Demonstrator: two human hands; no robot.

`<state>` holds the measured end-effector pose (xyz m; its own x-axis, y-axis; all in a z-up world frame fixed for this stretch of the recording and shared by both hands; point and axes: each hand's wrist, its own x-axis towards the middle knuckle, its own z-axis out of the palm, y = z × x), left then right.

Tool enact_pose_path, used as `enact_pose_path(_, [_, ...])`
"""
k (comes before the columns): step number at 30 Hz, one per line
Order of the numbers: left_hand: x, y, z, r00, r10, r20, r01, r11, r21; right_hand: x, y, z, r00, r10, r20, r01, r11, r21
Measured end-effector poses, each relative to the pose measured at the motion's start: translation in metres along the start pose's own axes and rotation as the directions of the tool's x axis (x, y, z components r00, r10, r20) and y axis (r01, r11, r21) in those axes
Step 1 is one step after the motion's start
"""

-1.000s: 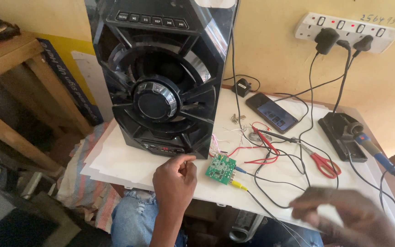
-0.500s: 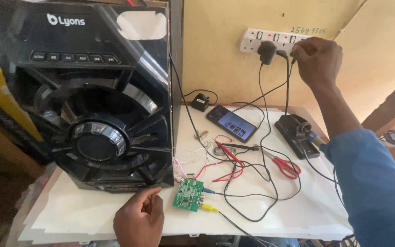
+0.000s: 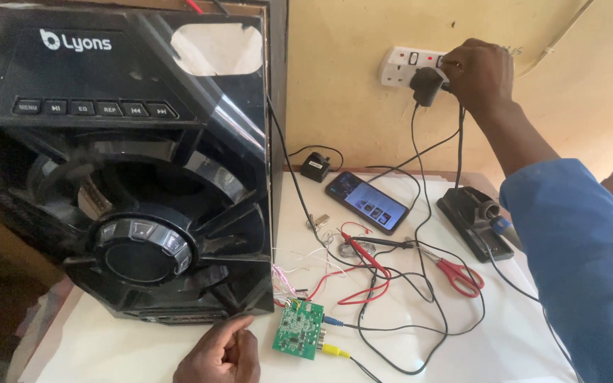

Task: The person works on a black speaker, initially adjusting its front panel and then opening the casing to access the internal components. They use a soldering iron to solder wires onto a green circuit board connected to the speaker.

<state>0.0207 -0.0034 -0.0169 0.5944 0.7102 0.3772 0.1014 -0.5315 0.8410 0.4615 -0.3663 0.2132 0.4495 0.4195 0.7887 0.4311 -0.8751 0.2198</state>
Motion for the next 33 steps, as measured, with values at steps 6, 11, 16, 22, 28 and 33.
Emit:
enact_pose_path(6, [0.002,-0.006,-0.001,0.99,-0.068,0.125,0.054,0.992,0.113,-0.007,-0.001,0.009,0.993,-0.071,-0.097,0.06,0.992,-0.112])
enact_pose_path(11, [0.0,0.004,-0.002,1.0,0.02,0.017,-0.02,0.999,0.045,-0.008,0.007,0.017,0.995,-0.071,-0.074,0.06,0.987,-0.146])
enact_pose_path(16, [-0.001,0.008,-0.004,0.997,0.071,0.006,-0.071,0.997,0.038,-0.009,0.01,0.018,0.984,-0.137,-0.116,0.115,0.977,-0.18])
enact_pose_path(22, [-0.001,0.008,-0.002,0.992,0.125,-0.031,-0.124,0.992,0.037,-0.008,0.011,0.02,0.982,-0.146,-0.121,0.128,0.981,-0.144])
enact_pose_path(28, [-0.002,0.003,-0.001,0.982,0.184,-0.044,-0.181,0.982,0.061,0.005,0.031,0.007,1.0,0.011,0.026,-0.012,0.998,0.054])
enact_pose_path(33, [-0.001,-0.001,-0.001,0.987,0.156,-0.029,-0.154,0.985,0.078,-0.003,0.073,0.001,0.987,0.121,-0.105,-0.129,0.989,-0.069])
